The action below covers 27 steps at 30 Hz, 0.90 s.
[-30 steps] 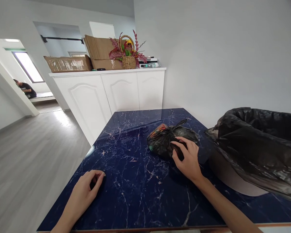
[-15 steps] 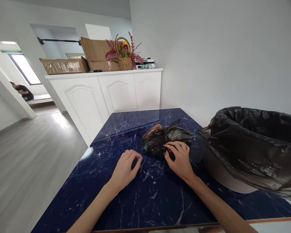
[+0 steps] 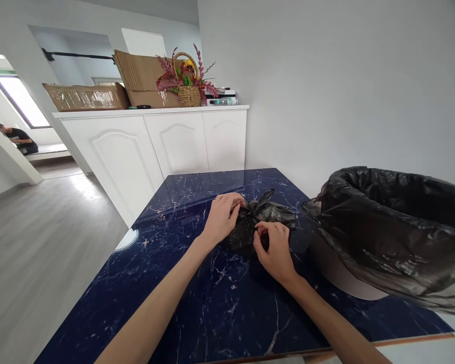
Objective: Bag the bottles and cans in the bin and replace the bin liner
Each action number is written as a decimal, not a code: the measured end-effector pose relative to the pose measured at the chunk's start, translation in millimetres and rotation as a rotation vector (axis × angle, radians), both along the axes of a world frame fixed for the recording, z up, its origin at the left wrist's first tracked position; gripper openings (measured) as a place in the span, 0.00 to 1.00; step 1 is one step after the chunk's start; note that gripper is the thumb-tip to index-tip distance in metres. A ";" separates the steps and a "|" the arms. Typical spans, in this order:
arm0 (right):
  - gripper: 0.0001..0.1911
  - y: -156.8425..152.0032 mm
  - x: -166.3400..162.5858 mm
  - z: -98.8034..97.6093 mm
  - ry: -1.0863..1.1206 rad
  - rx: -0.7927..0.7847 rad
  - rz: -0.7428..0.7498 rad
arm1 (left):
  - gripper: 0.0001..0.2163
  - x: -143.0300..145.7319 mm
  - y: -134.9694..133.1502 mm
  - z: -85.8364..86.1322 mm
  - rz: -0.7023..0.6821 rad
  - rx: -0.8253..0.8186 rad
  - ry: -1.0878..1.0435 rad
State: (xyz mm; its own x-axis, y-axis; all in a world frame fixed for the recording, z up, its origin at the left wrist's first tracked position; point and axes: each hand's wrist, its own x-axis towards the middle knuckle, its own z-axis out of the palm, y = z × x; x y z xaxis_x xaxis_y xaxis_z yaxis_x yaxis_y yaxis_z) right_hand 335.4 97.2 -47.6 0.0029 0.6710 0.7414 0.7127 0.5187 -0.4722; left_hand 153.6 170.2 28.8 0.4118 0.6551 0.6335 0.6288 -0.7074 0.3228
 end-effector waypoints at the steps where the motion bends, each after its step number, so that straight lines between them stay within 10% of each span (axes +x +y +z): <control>1: 0.06 0.6 0.2 -0.4 0.004 0.001 -0.006 | 0.10 3.2 4.9 2.5 -0.023 0.006 0.079; 9: 0.18 3.0 2.0 -0.1 -0.001 -0.019 -0.013 | 0.03 14.2 15.4 9.1 -0.002 0.040 0.344; 21: 0.02 -1.1 0.1 2.5 -0.027 0.000 0.005 | 0.04 -19.2 -10.1 -10.4 0.143 0.069 -0.399; 27: 0.21 -3.9 -1.1 4.0 -0.091 0.034 0.048 | 0.03 -45.1 -25.3 -17.8 0.208 -0.123 -0.602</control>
